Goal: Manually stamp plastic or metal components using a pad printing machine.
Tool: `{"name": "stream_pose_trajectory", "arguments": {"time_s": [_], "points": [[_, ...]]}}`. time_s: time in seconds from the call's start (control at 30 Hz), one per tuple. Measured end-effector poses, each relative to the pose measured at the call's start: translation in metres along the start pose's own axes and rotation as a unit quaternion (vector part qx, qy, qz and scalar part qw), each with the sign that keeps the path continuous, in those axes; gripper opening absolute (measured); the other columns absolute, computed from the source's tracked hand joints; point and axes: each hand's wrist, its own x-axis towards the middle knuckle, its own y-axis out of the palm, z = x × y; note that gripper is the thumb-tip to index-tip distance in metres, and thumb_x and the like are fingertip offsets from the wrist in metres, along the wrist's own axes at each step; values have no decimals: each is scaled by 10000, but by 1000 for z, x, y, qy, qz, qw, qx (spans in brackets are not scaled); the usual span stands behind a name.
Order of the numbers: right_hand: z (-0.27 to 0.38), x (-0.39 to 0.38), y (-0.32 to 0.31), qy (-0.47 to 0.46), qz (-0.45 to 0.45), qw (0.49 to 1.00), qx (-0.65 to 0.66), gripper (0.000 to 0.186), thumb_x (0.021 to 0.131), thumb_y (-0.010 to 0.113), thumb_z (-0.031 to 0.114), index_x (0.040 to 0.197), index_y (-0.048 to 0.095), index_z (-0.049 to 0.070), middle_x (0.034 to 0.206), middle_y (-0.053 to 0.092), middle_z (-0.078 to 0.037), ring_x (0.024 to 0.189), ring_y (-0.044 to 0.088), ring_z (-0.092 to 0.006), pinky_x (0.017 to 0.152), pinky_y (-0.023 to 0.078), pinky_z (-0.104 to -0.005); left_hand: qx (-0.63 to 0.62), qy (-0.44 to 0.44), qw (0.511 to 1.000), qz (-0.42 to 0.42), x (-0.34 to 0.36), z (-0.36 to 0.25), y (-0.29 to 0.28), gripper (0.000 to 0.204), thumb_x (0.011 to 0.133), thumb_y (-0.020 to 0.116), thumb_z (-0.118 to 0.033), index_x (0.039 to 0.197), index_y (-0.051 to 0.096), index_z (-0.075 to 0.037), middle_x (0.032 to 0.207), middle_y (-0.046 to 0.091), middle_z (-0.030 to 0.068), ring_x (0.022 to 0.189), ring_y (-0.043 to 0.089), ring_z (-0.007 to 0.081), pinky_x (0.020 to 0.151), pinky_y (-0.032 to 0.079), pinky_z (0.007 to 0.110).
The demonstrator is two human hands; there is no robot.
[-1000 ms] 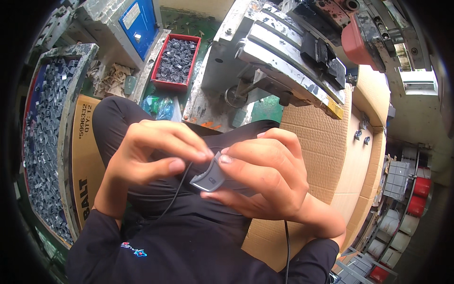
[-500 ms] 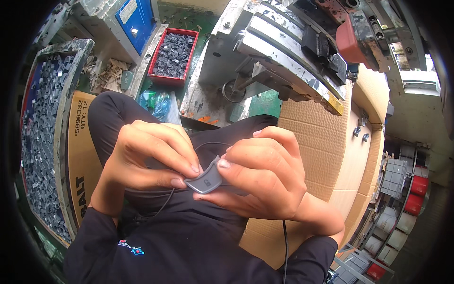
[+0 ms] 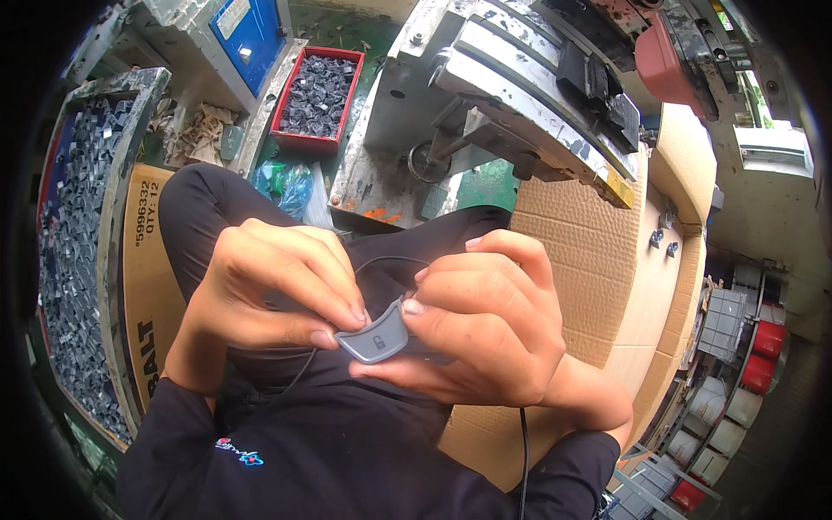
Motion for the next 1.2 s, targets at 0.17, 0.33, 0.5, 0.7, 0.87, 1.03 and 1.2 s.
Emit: {"name": "stream_pose_trajectory", "arguments": {"time_s": [0.17, 0.33, 0.5, 0.7, 0.87, 1.03, 1.2], "points": [[1, 4, -3, 9, 23, 1000, -4, 586, 690, 994, 392, 1072, 661, 98, 908, 704, -23, 808, 697, -183, 875, 532, -417, 14, -8, 1000, 10, 1, -1, -4, 372, 730, 913, -43, 1072, 791, 41, 1002, 777, 181, 915, 738, 284, 826, 574, 369], [3, 10, -2, -9, 43, 999, -4, 559, 748, 958, 389, 1107, 660, 81, 933, 711, -48, 822, 698, -217, 868, 526, -439, 56, -5, 998, 12, -8, -8, -6, 632, 766, 950, -213, 1292, 713, 47, 1262, 686, 191, 1037, 708, 251, 910, 585, 364], [3, -2, -4, -3, 67, 996, -61, 514, 880, 845, 399, 1170, 651, 22, 985, 705, -115, 862, 674, -291, 897, 501, -494, 60, 45, 997, 7, -7, 2, 2, 552, 824, 898, -106, 1338, 705, -44, 1205, 682, 104, 961, 660, 175, 877, 564, 315], [6, -10, -5, 32, 74, 994, -77, 544, 971, 739, 420, 1263, 644, -29, 1010, 682, -146, 961, 624, -335, 920, 491, -470, 185, -50, 973, -131, -76, -17, -26, 515, 844, 902, -176, 1314, 717, -70, 1207, 676, 86, 1026, 660, 165, 917, 551, 315], [-1, -14, -9, 68, 53, 994, -73, 395, 999, 704, 243, 1276, 649, -33, 1019, 678, -146, 954, 655, -281, 920, 499, -412, 314, -203, 833, -408, -173, -81, -90, 435, 882, 862, -119, 1289, 711, -83, 1068, 728, 37, 974, 704, 127, 884, 571, 311], [-4, -15, -9, 73, 51, 994, -67, 381, 1003, 702, 220, 1288, 650, -27, 1027, 681, -142, 952, 656, -272, 919, 496, -406, 450, -82, 653, -604, -317, -150, -178, 503, 955, 804, -230, 1385, 636, -31, 1211, 742, 97, 1005, 714, 154, 845, 584, 314], [1, 0, -8, 5, 11, 996, -88, 294, 977, 776, 182, 1210, 714, 15, 1014, 739, -119, 877, 706, -250, 832, 560, -376, 434, -202, 529, -701, -431, -205, -187, 510, 956, 780, -431, 1308, 716, -67, 1151, 760, 54, 960, 669, 104, 761, 536, 277]]}}
